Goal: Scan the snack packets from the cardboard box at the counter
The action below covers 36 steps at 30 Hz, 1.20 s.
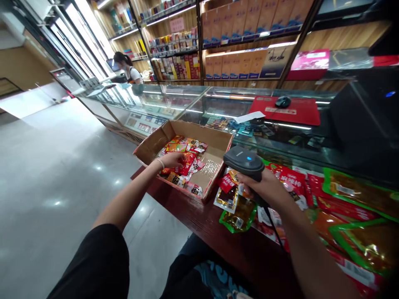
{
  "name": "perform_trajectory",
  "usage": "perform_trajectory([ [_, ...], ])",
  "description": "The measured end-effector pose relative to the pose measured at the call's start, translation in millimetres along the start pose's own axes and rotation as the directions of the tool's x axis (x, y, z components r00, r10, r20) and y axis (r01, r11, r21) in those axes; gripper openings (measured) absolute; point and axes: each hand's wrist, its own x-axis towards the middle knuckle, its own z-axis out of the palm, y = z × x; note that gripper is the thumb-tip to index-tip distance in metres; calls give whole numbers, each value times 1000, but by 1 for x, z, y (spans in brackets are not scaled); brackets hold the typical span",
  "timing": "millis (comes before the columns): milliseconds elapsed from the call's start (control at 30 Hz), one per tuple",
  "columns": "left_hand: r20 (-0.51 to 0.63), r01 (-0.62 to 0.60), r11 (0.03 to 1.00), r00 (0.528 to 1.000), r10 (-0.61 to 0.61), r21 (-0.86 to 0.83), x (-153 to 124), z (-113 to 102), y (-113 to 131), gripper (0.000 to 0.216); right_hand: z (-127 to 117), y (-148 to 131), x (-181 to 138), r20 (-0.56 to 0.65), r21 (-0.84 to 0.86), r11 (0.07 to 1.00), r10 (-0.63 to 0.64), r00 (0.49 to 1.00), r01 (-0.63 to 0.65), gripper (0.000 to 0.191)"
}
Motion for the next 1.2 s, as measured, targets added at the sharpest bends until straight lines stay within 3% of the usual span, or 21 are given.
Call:
perform_trajectory([
  [67,1,-93,996,996,93,11,-1,5,2,31,3,2,1,2,7,1000,-18,1000,18,35],
  [167,79,-222,965,969,235,-142,0,14,12,28,4,6,3,13,12,1000,-24,1000,24,36],
  [267,298,-203,920,904,308,-335,-1,25,22,27,4,9,5,1,22,1000,-9,1000,9,37],
  [333,386,-157,899,863,327,-410,-1,31,28,27,5,9,6,0,29,1000,-9,1000,9,37],
  [433,436,-115,879,834,338,-462,1,39,34,27,6,10,7,12,28,1000,-3,1000,3,36],
  [533,462,-145,911,825,326,-385,7,44,38,19,6,9,7,12,27,1000,10,1000,-10,36],
  [633,481,-157,946,830,281,-283,14,47,38,13,7,9,8,10,32,999,16,1000,-17,34],
  [733,464,-130,950,848,255,-284,18,45,36,14,6,10,9,11,28,1000,15,1000,-15,34],
  [867,311,-157,927,911,269,-342,17,31,35,12,6,12,10,5,39,999,19,1000,-19,34],
  [933,190,-114,908,960,205,-403,14,21,39,15,6,11,9,-3,46,999,8,1000,-8,33],
  [1000,119,-5,843,990,82,-538,10,10,46,21,5,9,7,-5,42,999,-1,1000,2,33],
  [1067,136,105,700,991,-12,-706,6,-1,57,29,4,6,5,-4,35,999,-9,1000,10,34],
  [1200,190,164,395,981,27,-904,3,-23,89,36,0,0,3,-20,51,999,0,1000,1,34],
])
